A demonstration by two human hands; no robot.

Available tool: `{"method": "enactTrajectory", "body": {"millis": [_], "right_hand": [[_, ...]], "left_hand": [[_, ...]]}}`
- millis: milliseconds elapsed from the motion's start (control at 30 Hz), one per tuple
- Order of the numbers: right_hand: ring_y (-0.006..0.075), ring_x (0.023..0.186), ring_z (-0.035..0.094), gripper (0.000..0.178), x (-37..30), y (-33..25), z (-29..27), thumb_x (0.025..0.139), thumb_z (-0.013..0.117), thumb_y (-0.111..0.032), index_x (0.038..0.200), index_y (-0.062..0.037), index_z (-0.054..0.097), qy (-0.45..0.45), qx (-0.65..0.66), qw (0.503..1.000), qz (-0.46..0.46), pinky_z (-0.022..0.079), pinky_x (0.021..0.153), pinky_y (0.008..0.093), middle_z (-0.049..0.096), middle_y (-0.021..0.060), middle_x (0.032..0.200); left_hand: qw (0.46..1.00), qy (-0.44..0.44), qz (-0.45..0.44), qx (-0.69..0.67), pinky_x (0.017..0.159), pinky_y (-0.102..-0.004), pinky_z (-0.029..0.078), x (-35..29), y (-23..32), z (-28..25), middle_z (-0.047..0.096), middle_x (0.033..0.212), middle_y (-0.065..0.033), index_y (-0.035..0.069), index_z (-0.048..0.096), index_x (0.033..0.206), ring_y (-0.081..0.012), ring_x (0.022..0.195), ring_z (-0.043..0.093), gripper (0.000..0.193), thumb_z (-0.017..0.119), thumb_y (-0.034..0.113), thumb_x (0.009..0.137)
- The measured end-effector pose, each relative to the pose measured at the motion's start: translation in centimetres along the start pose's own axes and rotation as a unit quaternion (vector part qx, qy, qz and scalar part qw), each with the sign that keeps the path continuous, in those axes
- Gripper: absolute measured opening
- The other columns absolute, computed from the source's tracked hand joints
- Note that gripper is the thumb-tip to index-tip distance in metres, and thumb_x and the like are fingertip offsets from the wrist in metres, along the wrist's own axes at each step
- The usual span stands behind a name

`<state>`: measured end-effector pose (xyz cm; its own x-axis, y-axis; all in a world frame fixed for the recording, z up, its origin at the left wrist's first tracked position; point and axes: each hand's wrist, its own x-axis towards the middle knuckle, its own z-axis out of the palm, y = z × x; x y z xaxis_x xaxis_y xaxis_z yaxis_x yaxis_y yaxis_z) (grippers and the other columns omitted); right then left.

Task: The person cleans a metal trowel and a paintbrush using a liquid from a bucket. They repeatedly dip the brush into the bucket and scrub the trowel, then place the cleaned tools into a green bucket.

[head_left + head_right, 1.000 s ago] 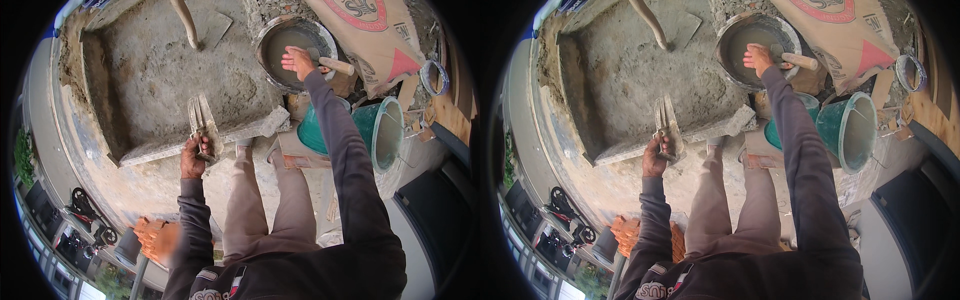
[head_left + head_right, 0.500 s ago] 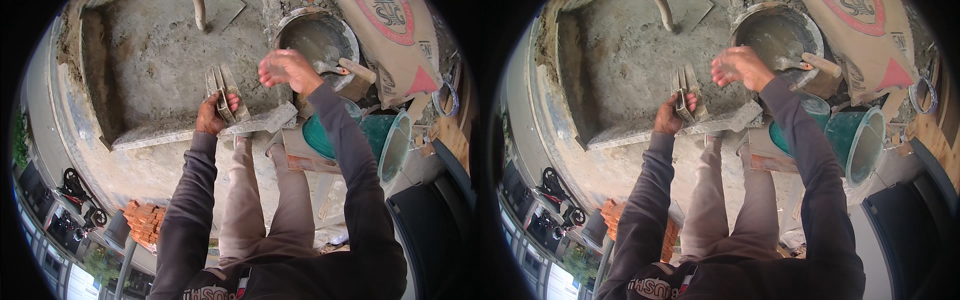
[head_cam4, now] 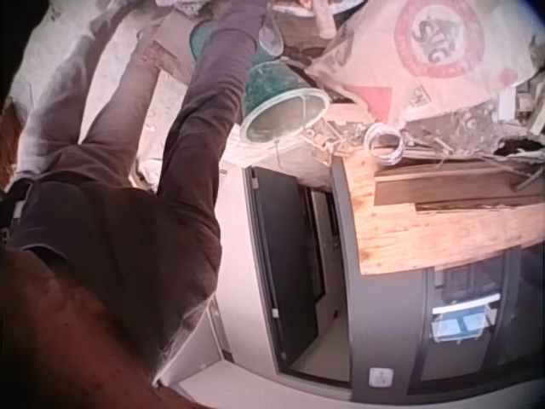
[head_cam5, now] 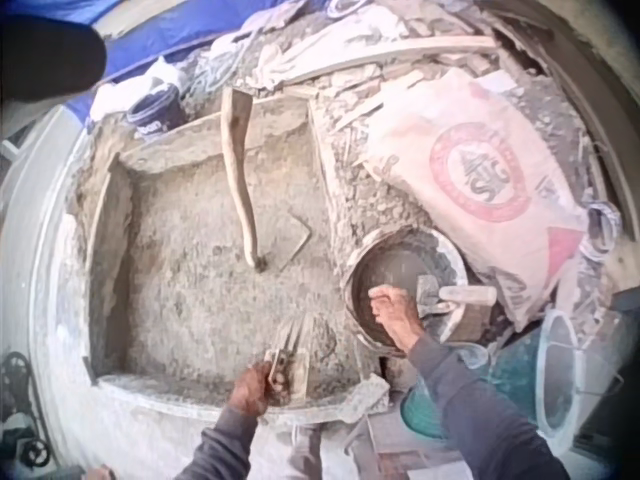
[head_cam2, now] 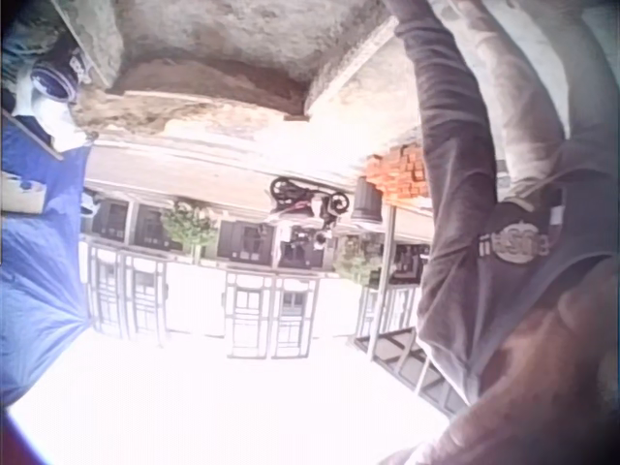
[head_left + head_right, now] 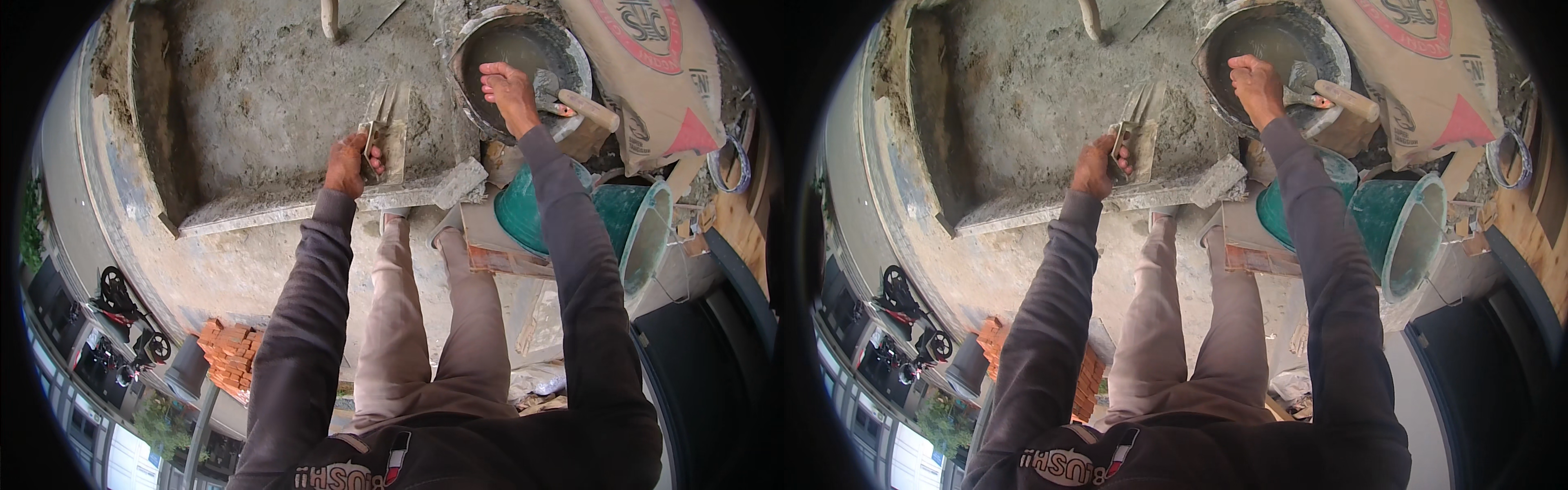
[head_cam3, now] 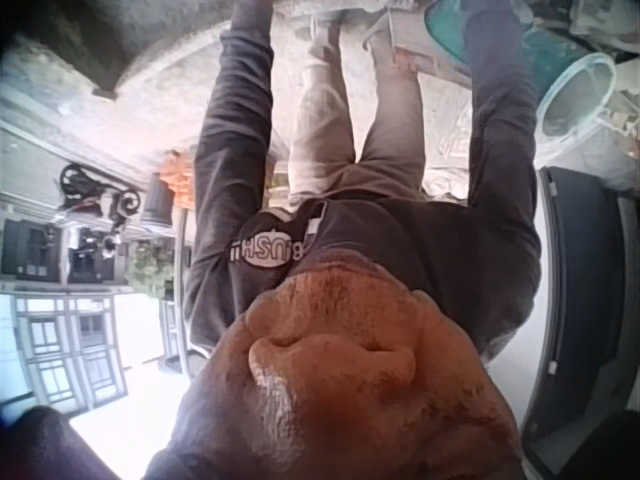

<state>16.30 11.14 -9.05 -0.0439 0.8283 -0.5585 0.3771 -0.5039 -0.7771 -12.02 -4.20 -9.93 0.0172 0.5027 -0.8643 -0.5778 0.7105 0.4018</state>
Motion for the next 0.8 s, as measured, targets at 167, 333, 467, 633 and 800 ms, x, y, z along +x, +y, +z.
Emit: {"method": "enactTrajectory", "body": {"millis": [167, 333, 467, 633, 800], "right_hand": [[0.0279, 0.100, 0.066, 0.038, 4.2, 4.0, -1.1, 0.099, 0.056, -0.016, 0.133, 0.0009, 0.055, 0.069, 0.052, 0.987, 0.133, 0.056, 0.085, 0.0370, 0.064, 0.0161, 0.119], [0.0265, 0.093, 0.068, 0.023, 3.2, 2.8, -2.4, 0.097, 0.056, -0.016, 0.108, 0.0030, 0.064, -0.127, 0.228, 0.957, 0.126, 0.059, 0.077, 0.0352, 0.068, 0.0149, 0.108], [0.0203, 0.090, 0.069, 0.025, -0.9, -0.5, -2.0, 0.092, 0.052, -0.009, 0.105, 0.0041, 0.069, -0.125, 0.097, 0.987, 0.027, 0.059, 0.077, 0.0327, 0.071, 0.0136, 0.100], [0.0172, 0.089, 0.068, 0.029, -3.5, -1.4, 0.0, 0.087, 0.049, -0.003, 0.104, 0.0009, 0.072, -0.043, 0.050, 0.990, -0.122, 0.057, 0.079, 0.0306, 0.072, 0.0116, 0.101], [0.0185, 0.086, 0.066, 0.031, 1.6, 2.7, -1.6, 0.093, 0.055, -0.005, 0.122, 0.0006, 0.063, 0.036, 0.124, 0.987, 0.090, 0.058, 0.073, 0.0307, 0.067, 0.0113, 0.104]], "left_hand": [[1.000, 0.022, 0.005, 0.013, 0.053, -0.0352, 0.055, -2.3, -0.3, 0.9, 0.068, 0.079, -0.0126, 0.002, 0.057, 0.114, -0.0196, 0.059, 0.062, 0.035, 0.039, 0.031, 0.107], [1.000, -0.012, 0.021, 0.010, 0.060, -0.0357, 0.057, -3.0, -0.1, 0.6, 0.072, 0.095, -0.0186, -0.003, 0.056, 0.119, -0.0218, 0.067, 0.066, 0.037, 0.038, 0.027, 0.107], [0.999, -0.033, 0.033, 0.012, 0.066, -0.0351, 0.057, -2.5, -0.5, 0.5, 0.071, 0.099, -0.0169, -0.002, 0.055, 0.122, -0.0207, 0.073, 0.066, 0.036, 0.044, 0.028, 0.105], [1.000, 0.012, -0.008, -0.007, 0.058, -0.0332, 0.056, -1.3, -1.0, 1.6, 0.069, 0.087, -0.0138, 0.000, 0.057, 0.112, -0.0195, 0.067, 0.064, 0.023, 0.051, 0.020, 0.101], [0.996, 0.058, 0.008, 0.061, 0.041, -0.0302, 0.046, -0.8, -1.3, 1.9, 0.065, 0.069, -0.0106, -0.001, 0.059, 0.102, -0.0164, 0.047, 0.056, 0.014, 0.055, 0.012, 0.097]]}}
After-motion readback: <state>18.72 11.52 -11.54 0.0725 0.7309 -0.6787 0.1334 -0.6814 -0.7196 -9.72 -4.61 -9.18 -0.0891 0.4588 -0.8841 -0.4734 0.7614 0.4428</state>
